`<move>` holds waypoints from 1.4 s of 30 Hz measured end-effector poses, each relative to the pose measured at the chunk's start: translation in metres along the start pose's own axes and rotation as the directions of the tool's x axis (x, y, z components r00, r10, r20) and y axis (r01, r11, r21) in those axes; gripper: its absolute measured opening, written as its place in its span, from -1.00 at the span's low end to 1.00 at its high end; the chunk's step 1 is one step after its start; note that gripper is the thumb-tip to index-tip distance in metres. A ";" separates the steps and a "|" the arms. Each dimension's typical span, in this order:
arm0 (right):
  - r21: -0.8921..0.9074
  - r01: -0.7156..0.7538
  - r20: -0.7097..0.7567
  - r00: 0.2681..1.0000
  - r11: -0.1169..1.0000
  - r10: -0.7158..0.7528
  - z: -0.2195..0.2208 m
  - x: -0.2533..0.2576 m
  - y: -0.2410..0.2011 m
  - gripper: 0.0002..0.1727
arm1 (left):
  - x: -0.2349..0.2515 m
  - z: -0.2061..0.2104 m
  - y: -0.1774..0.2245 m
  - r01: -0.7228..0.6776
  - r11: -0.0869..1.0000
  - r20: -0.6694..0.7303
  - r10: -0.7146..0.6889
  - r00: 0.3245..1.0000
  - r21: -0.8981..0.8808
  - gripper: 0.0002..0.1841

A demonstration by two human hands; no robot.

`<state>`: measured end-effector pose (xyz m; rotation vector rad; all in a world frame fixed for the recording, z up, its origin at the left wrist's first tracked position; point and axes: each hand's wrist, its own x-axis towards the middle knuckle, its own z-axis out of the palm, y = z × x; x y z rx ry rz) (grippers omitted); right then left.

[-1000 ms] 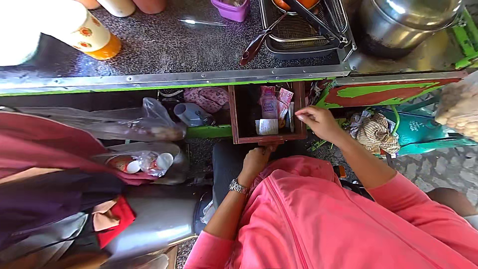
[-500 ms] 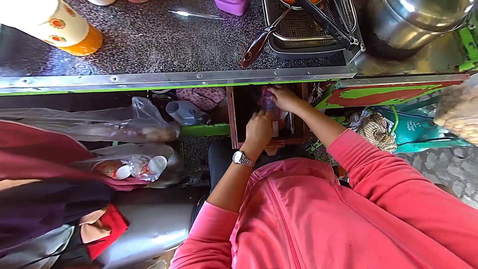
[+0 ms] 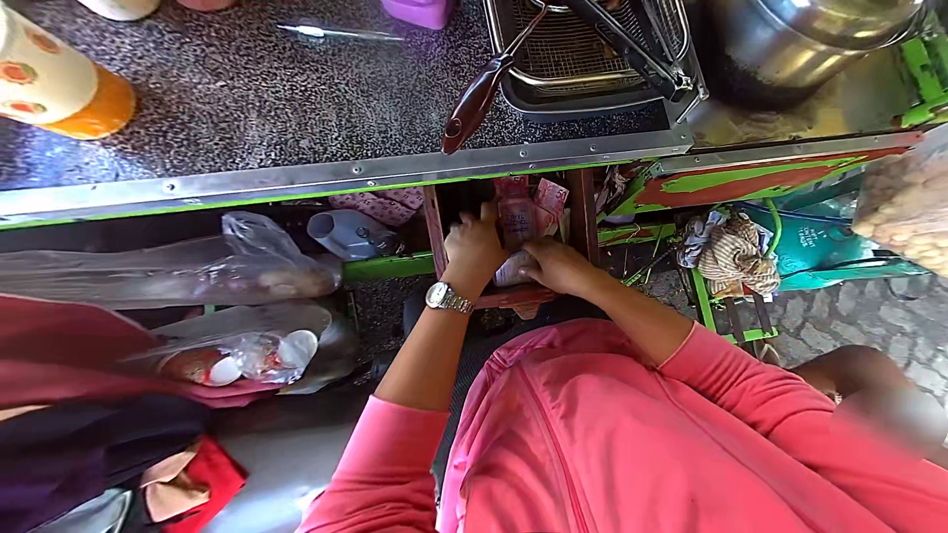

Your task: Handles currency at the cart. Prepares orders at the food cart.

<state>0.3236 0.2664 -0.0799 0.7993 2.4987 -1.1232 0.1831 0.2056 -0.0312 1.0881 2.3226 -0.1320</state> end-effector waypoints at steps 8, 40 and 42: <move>0.135 0.018 -0.209 0.978 0.991 0.010 -0.009 0.025 0.001 -0.31 | -0.029 0.014 -0.015 -0.145 0.988 -0.183 0.134 0.974 -0.049 -0.23; -0.465 0.228 -0.110 0.944 0.856 -0.311 0.000 0.076 -0.051 -0.69 | -0.142 0.061 -0.089 -0.253 -0.598 -0.202 -0.153 0.968 -0.760 -0.46; -0.396 0.233 -0.064 0.958 0.888 -0.280 -0.003 0.076 -0.053 -0.73 | -0.145 0.059 -0.088 -0.264 -0.586 -0.217 -0.150 0.965 -0.766 -0.50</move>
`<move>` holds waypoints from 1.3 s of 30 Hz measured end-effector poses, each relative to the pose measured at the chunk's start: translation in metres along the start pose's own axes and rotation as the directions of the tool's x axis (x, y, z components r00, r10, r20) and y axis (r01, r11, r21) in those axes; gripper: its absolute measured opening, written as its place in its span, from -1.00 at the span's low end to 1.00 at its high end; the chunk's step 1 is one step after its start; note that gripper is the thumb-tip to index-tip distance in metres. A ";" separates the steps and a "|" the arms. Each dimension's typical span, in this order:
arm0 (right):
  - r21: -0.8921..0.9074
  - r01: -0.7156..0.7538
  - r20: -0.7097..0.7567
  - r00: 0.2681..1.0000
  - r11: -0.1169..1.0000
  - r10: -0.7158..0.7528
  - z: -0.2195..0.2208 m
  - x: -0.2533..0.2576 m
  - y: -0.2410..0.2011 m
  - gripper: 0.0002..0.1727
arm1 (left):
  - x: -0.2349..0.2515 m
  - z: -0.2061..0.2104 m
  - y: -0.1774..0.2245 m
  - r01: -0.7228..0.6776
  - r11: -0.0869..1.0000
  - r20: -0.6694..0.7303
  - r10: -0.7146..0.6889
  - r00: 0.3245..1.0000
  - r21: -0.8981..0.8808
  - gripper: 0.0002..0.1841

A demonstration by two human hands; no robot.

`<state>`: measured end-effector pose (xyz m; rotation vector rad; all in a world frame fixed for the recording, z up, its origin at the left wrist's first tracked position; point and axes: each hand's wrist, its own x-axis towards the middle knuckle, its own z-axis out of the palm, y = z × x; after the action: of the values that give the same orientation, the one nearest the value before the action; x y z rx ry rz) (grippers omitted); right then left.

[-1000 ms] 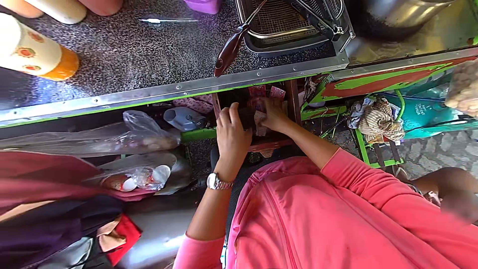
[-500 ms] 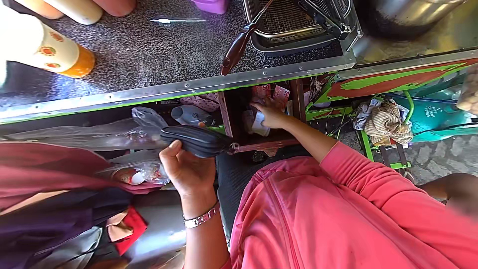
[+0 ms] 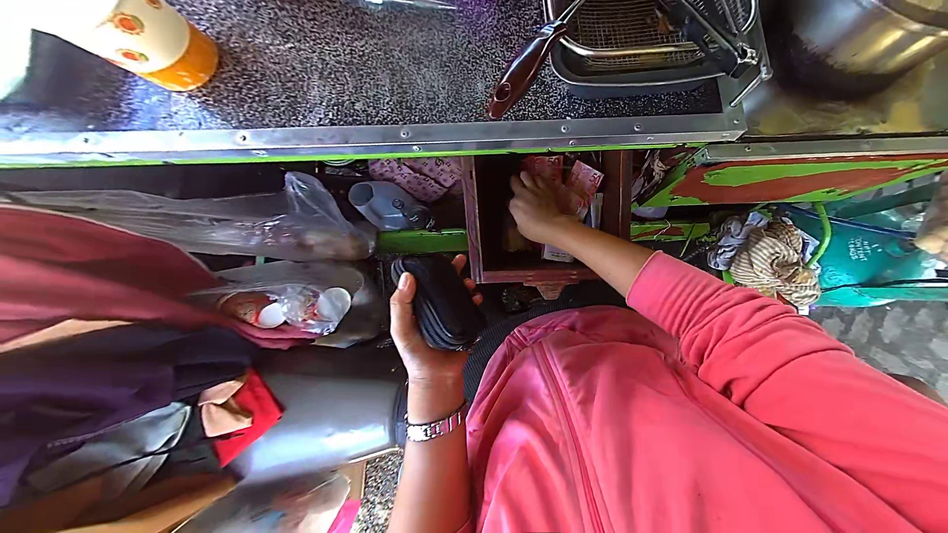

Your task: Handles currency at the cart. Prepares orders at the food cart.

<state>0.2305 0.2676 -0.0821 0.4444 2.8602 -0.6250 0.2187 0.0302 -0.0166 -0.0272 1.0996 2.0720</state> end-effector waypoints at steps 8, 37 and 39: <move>0.334 -0.061 -0.206 0.969 0.940 0.136 -0.059 -0.059 0.038 -0.61 | 0.008 0.005 0.001 -0.023 0.988 0.018 0.020 1.000 0.153 -0.52; 0.960 0.230 -0.172 0.933 -0.157 0.315 -0.009 -0.272 0.029 -0.69 | 0.014 0.128 -0.069 -0.116 0.589 0.512 -0.570 0.643 0.800 -0.63; 0.972 0.213 -0.172 0.929 -0.095 0.327 -0.004 -0.284 0.031 -0.68 | 0.009 0.133 -0.076 -0.112 0.575 0.493 -0.566 0.661 0.810 -0.71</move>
<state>0.5065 0.2253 -0.0227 0.8957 1.7526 -2.9937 0.3031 0.1555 0.0112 0.9622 1.2793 0.9521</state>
